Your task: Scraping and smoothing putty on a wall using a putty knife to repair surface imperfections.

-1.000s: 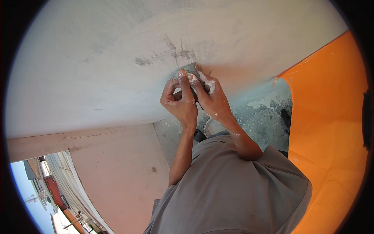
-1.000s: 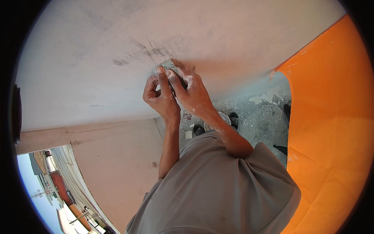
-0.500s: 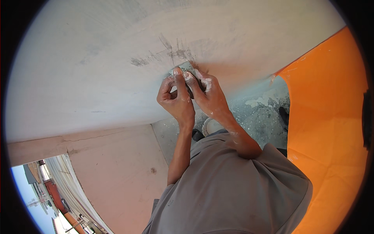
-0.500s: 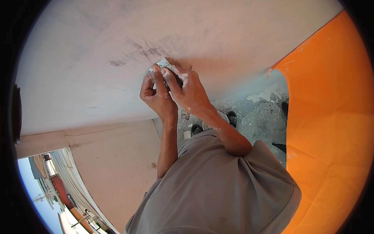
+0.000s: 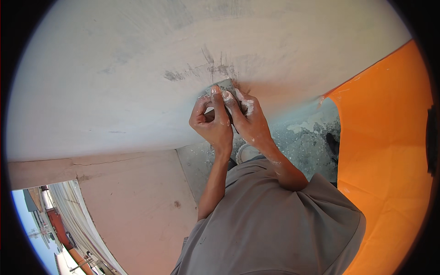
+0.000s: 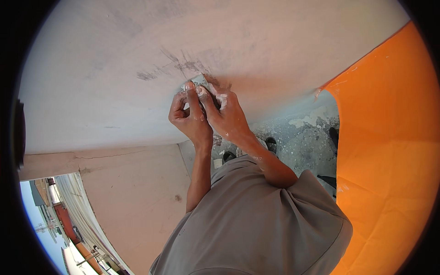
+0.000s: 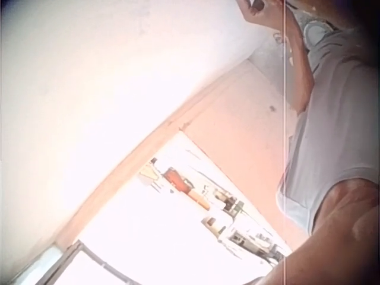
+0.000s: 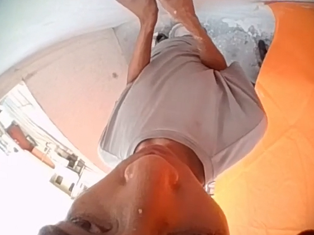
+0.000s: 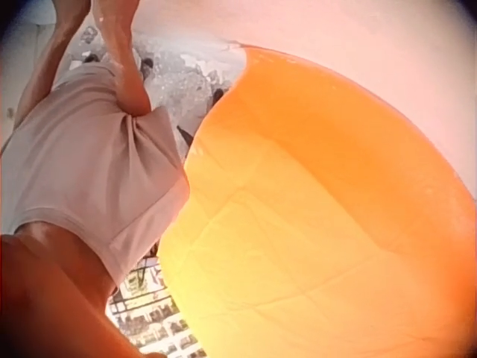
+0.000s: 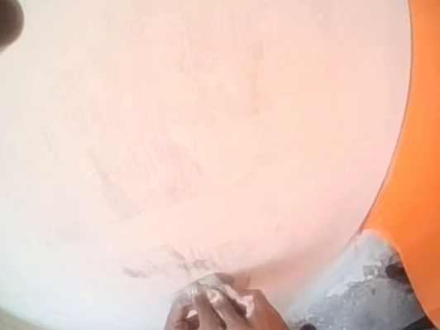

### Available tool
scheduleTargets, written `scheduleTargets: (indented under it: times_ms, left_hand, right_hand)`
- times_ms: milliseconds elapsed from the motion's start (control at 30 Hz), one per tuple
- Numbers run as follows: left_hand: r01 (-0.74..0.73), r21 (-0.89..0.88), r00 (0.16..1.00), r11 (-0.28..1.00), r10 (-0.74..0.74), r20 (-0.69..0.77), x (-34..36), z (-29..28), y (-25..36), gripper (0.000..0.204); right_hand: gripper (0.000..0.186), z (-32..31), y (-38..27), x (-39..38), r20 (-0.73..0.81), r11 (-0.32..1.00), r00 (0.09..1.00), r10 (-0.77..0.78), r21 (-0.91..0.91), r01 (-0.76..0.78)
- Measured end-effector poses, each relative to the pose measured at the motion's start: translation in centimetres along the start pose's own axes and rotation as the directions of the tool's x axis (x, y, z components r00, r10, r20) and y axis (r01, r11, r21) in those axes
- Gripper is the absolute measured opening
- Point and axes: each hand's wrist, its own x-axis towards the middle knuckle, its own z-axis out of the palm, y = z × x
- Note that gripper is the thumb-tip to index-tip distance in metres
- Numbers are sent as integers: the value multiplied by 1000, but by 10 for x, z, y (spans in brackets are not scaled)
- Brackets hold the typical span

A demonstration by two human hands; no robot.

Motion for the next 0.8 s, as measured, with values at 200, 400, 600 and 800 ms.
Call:
scheduleTargets:
  times_ms: [200, 400, 600, 800]
  left_hand:
    - [24, 38, 1000, 999, -25, 7, -6, -4, -8, 26]
    - [-21, -37, 1000, 999, 21, -6, -5, -2, 1, 29]
    - [-1, -31, 999, 1000, -1, -36, 0, 4, 8, 28]
    - [-7, 35, 1000, 999, 6, 17, -3, -5, -2, 26]
  right_hand:
    - [36, -5, 4, 1, 34, 998, 998, 49, 28, -50]
    - [34, -6, -4, -2, 45, 1000, 999, -7, -21, 8]
    - [34, 4, -11, 5, -17, 993, 993, -115, -24, 115]
    - [38, 3, 5, 3, -14, 999, 999, -48, 11, 48]
